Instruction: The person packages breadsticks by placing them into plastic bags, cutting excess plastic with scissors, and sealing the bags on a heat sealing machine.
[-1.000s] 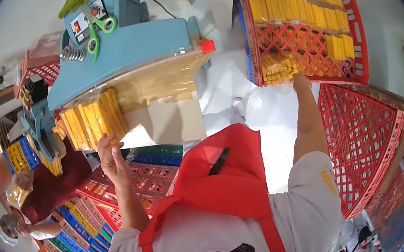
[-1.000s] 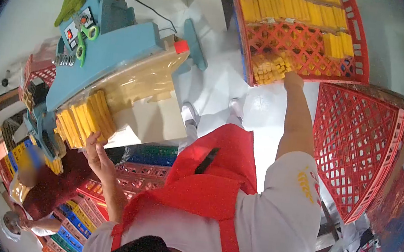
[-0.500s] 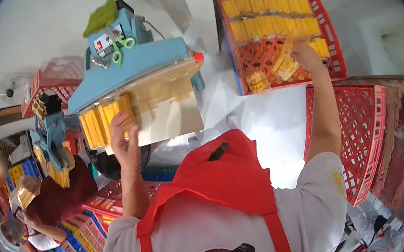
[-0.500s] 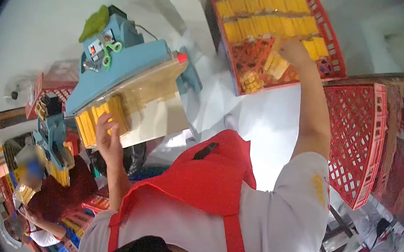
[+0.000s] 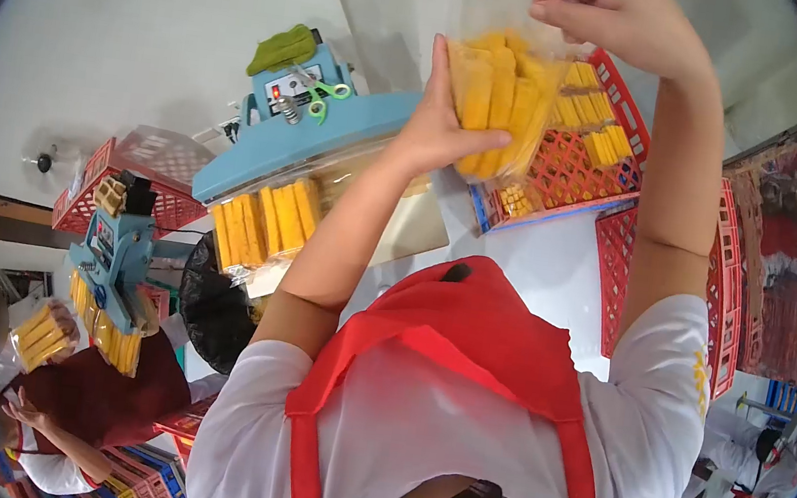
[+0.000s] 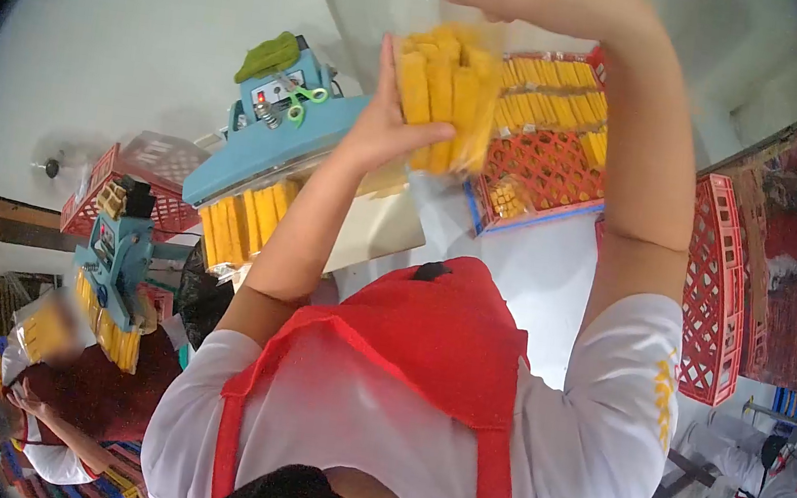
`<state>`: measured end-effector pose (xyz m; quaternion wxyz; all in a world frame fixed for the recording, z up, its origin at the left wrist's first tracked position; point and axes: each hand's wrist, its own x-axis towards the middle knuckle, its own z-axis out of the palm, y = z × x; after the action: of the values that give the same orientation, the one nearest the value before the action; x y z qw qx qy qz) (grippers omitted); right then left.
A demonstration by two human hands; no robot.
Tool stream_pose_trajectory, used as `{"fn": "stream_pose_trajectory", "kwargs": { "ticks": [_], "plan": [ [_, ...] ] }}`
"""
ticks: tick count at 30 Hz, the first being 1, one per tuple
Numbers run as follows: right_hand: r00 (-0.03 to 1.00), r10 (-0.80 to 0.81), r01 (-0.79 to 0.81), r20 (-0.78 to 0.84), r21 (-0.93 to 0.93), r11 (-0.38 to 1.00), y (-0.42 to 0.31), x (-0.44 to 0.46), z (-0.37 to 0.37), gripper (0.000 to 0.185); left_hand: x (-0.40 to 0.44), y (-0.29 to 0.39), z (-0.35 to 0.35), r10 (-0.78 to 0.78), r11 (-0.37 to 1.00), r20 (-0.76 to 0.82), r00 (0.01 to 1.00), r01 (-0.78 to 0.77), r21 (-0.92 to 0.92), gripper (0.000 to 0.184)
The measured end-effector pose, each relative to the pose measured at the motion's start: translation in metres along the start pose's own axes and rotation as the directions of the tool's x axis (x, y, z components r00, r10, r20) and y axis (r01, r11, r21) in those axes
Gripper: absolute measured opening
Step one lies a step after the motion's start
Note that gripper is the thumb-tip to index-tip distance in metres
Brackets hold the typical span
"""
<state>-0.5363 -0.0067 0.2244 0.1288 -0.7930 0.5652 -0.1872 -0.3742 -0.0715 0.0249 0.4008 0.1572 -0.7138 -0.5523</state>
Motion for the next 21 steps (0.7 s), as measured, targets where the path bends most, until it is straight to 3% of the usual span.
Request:
{"fn": "stream_pose_trajectory", "kwargs": {
  "ticks": [1,3,4,5,6,7,8,10,12,14,16,17,18,19,20,21],
  "plan": [
    [0.995,-0.088,0.084,0.039,0.092,0.992,-0.004,0.004,0.002,0.015,-0.004,0.006,-0.004,0.01,1.0,-0.005,1.0,-0.01,0.008,0.105],
    [0.981,-0.185,0.17,0.067,0.188,0.967,-0.016,0.008,0.014,0.015,-0.017,0.02,-0.012,-0.074,0.979,0.022,0.997,0.077,-0.189,0.109],
    [0.994,-0.057,0.09,-0.094,0.391,0.916,-0.025,0.009,0.026,0.019,-0.021,0.018,-0.016,-0.071,0.98,0.015,0.997,0.073,-0.184,0.109],
    [0.971,0.1,0.048,-0.219,0.584,0.81,-0.029,0.01,0.038,0.024,-0.025,0.013,-0.02,-0.08,0.941,-0.028,0.996,0.067,-0.333,0.103],
    [0.971,0.085,0.061,-0.222,0.58,0.812,-0.023,0.013,0.048,0.024,-0.028,0.011,-0.025,-0.091,0.881,-0.071,0.993,0.047,-0.472,0.097],
    [0.874,0.091,0.269,-0.478,0.631,0.727,-0.009,0.014,0.058,0.024,-0.029,0.013,-0.032,-0.077,0.886,-0.084,0.994,0.029,-0.463,0.097],
    [0.712,0.131,0.48,-0.69,0.614,0.627,0.004,0.016,0.071,0.024,-0.031,0.017,-0.041,-0.037,0.845,-0.107,0.994,-0.026,-0.534,0.09],
    [0.743,0.474,0.446,-0.473,0.878,0.177,0.032,0.014,0.125,0.038,-0.036,0.029,-0.056,0.015,0.799,-0.16,0.987,-0.108,-0.592,0.084],
    [0.938,0.343,0.177,-0.042,0.91,-0.374,0.014,0.008,0.174,0.05,-0.043,0.047,-0.069,-0.026,0.705,-0.119,0.993,-0.066,-0.706,0.073],
    [0.967,0.068,-0.144,0.245,0.746,-0.65,-0.006,0.005,0.208,0.057,-0.05,0.041,-0.081,-0.062,0.746,-0.092,0.994,-0.015,-0.666,0.081],
    [0.973,0.027,-0.162,0.231,0.754,-0.637,-0.011,0.014,0.217,0.057,-0.058,0.039,-0.082,0.024,0.894,-0.155,0.988,-0.091,-0.44,0.095],
    [0.977,0.0,-0.167,0.214,0.762,-0.626,-0.012,0.017,0.222,0.057,-0.063,0.038,-0.082,0.018,0.898,-0.156,0.988,-0.084,-0.432,0.095],
    [0.976,-0.002,-0.169,0.216,0.755,-0.633,-0.008,0.02,0.228,0.057,-0.068,0.037,-0.079,0.04,0.958,-0.161,0.986,-0.084,-0.273,0.102],
    [0.98,-0.147,-0.201,0.137,0.687,-0.699,0.0,0.024,0.23,0.058,-0.071,0.036,-0.076,0.068,0.99,-0.162,0.984,-0.087,-0.111,0.11],
    [0.959,-0.279,-0.245,0.043,0.617,-0.748,0.006,0.026,0.231,0.059,-0.073,0.037,-0.072,0.067,0.99,-0.163,0.984,-0.086,-0.113,0.11],
    [0.997,-0.06,-0.078,0.05,0.687,-0.722,-0.001,0.026,0.226,0.054,-0.077,0.038,-0.066,0.171,0.984,-0.211,0.962,-0.154,0.094,0.114]
  ]
}}
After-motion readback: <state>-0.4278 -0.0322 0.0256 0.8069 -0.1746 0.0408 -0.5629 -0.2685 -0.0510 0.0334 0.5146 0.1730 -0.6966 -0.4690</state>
